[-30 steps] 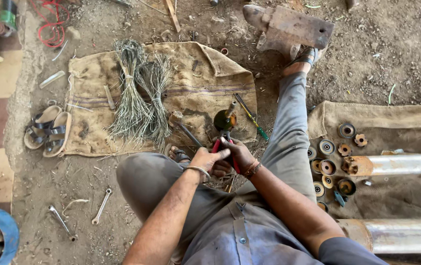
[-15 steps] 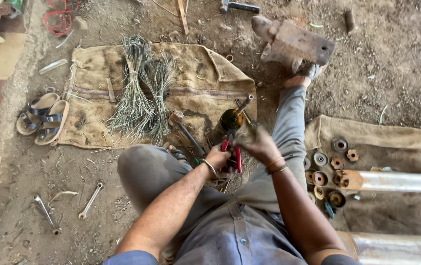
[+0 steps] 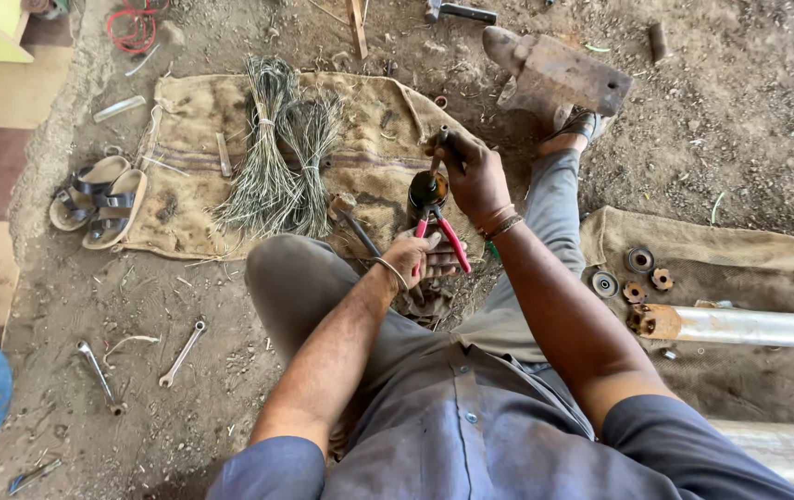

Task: The person pours oil into a cylindrical mechanical part, then uses pliers and a screwdriver to manipulate internal components. The person removes a small metal piece from the cylinder and inspects the interior.

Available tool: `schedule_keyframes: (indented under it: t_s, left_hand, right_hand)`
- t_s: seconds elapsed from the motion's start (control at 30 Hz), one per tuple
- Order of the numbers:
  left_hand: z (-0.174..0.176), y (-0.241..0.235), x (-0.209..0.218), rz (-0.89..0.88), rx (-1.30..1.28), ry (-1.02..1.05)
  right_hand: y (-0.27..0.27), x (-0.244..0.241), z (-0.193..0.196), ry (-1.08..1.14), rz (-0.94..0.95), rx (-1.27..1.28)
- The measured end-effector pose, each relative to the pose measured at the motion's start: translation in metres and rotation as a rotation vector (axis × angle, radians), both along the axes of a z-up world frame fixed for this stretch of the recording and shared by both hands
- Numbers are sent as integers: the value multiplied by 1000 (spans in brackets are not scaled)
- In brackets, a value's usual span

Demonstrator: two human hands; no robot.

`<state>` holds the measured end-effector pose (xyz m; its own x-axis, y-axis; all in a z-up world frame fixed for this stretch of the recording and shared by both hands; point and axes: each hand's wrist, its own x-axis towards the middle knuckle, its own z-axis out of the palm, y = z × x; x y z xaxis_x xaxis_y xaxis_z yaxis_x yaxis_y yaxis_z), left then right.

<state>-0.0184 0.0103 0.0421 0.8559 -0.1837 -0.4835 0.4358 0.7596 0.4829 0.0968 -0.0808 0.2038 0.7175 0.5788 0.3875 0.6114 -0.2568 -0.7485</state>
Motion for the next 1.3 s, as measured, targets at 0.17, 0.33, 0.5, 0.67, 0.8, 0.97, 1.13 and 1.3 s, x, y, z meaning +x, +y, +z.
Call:
schedule_keyframes:
  t_s: [0.17, 0.33, 0.5, 0.67, 0.8, 0.97, 1.13, 1.3]
  left_hand:
    - [7, -32, -2, 153, -242, -6]
    - [-2, -57, 5, 239, -476, -140]
    - [3, -56, 1, 202, -560, -116]
    - [1, -63, 7, 124, -470, -123]
    - [-13, -84, 11, 77, -337, -51]
    - [-15, -101, 32, 83, -255, 10]
    - [-17, -116, 43, 11, -190, 2]
    - [-21, -127, 54, -62, -114, 65]
  right_hand:
    - [-7, -12, -4, 112, -57, 13]
    - [-11, -7, -10, 140, -3, 29]
    - [-22, -5, -6, 89, -4, -49]
    - [-48, 1, -8, 208, -37, 16]
    - [-80, 5, -18, 184, -190, -45]
    - [-93, 10, -25, 512, -304, -67]
    - [-95, 16, -31, 421, -295, 231]
    - [-105, 31, -30, 496, -383, 248]
